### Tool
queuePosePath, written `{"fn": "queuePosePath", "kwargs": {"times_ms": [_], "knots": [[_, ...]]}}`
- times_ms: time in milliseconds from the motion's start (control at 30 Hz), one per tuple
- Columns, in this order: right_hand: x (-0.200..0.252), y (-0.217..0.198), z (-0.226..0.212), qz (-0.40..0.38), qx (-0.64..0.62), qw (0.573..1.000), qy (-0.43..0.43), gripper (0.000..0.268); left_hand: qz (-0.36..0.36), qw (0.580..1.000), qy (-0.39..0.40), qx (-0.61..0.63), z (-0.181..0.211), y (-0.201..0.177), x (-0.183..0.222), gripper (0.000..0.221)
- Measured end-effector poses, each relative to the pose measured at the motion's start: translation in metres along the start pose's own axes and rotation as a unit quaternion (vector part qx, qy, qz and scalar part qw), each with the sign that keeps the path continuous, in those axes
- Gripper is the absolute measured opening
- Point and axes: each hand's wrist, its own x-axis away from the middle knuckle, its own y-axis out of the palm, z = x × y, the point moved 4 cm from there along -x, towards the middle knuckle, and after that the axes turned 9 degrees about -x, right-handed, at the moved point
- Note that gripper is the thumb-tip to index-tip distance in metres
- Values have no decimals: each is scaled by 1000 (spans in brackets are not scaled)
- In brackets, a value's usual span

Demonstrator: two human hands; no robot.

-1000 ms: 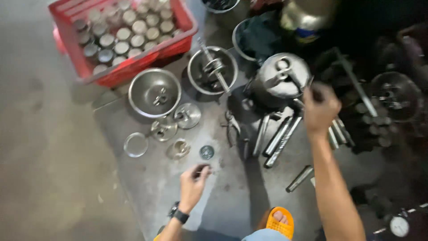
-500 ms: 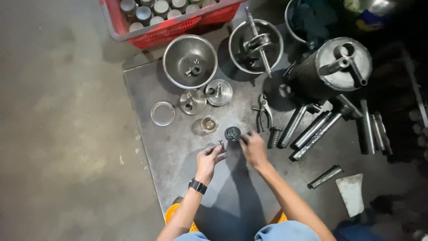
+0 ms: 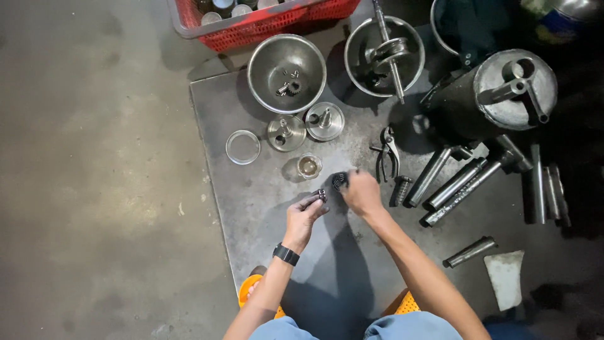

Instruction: The recorder is cleaning and inspecting small mechanical parts, possibly engine or motorcycle components, in a workshop environment.

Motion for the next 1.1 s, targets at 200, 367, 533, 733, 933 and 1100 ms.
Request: {"fn": "queuePosePath", "kwargs": {"times_ms": [200, 367, 533, 733, 933, 1100], "knots": [[22, -13, 20, -49, -435, 888, 142, 17, -8, 999, -4, -31, 3, 11, -3, 31], [25, 12, 26, -104, -539, 833, 72, 18, -14, 997, 2, -74, -2, 17, -2, 28], [27, 16, 23, -98, -491, 861, 93, 16, -24, 995, 37, -94, 11, 23, 4, 27], [22, 8, 37, -64, -504, 859, 55, 26, -35, 987, 58, -148, 9, 23, 2, 28], [11, -13, 58, 91, -225, 968, 64, 20, -14, 1000, 0, -25, 2, 18, 1, 31], [7, 18, 25, 14, -25, 997, -77, 16, 8, 1000, -7, 27, -1, 11, 0, 31]]}}
